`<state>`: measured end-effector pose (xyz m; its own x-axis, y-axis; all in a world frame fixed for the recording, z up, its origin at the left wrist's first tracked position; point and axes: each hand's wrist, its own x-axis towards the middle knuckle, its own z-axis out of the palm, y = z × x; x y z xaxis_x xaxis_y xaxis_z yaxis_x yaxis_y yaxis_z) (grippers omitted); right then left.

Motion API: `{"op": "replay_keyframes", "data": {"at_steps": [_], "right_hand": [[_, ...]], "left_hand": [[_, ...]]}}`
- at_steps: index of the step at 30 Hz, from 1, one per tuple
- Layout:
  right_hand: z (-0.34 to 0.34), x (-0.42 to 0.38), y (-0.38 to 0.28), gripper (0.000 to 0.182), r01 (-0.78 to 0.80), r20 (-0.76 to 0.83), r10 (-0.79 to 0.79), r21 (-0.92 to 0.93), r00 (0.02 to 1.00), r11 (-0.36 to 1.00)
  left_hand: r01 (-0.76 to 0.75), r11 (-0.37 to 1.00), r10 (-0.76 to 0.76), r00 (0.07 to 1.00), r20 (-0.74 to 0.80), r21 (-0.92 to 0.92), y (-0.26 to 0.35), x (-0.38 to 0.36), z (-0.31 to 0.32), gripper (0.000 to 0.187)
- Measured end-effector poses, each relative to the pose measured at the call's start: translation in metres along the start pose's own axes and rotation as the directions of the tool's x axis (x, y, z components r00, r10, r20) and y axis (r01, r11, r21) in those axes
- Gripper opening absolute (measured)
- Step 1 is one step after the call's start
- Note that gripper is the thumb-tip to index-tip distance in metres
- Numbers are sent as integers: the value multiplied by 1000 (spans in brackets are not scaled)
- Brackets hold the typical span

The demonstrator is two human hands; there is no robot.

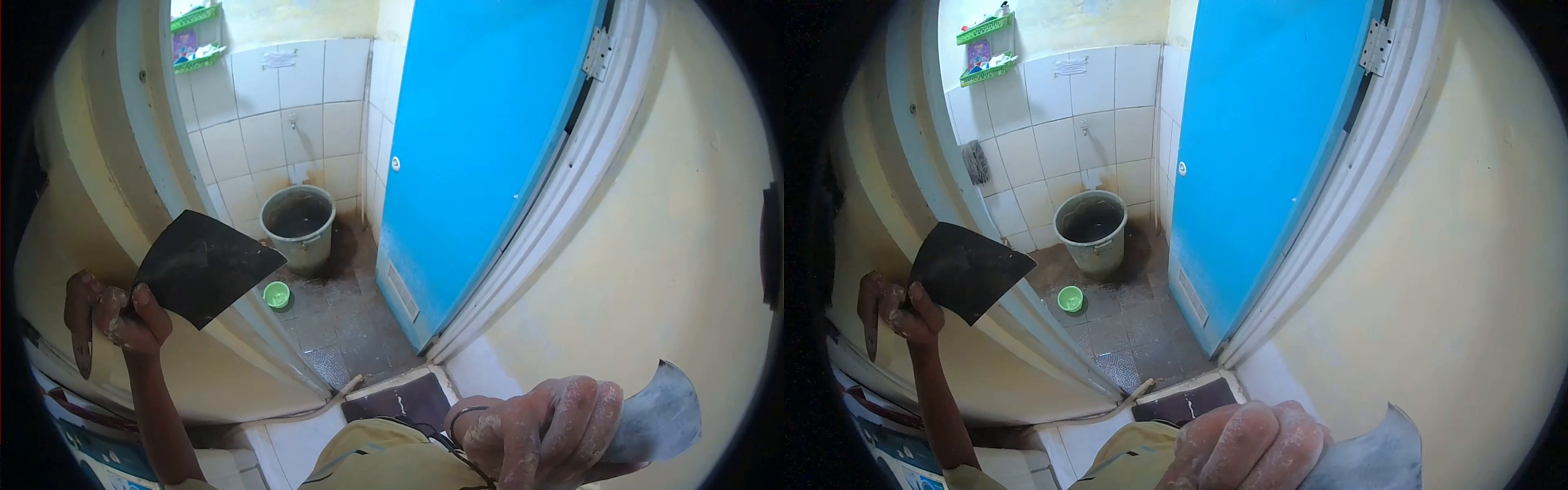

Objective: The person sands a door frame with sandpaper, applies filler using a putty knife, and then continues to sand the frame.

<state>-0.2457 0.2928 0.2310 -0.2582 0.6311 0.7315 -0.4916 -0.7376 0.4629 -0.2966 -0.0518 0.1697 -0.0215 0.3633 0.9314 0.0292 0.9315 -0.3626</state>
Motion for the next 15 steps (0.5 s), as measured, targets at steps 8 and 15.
{"op": "replay_keyframes", "data": {"at_steps": [8, 15], "right_hand": [[0, 23, -57, 17, -581, 61, 638, -353, 768, 733], [-5, 1, -39, 34, -474, -35, 482, -250, 876, 844]], "left_hand": [[-55, 998, 56, 997, -59, 18, -2, -3, 1, 32], [13, 994, -14, 1000, -9, -113, 8, 0, 0, 33]]}}
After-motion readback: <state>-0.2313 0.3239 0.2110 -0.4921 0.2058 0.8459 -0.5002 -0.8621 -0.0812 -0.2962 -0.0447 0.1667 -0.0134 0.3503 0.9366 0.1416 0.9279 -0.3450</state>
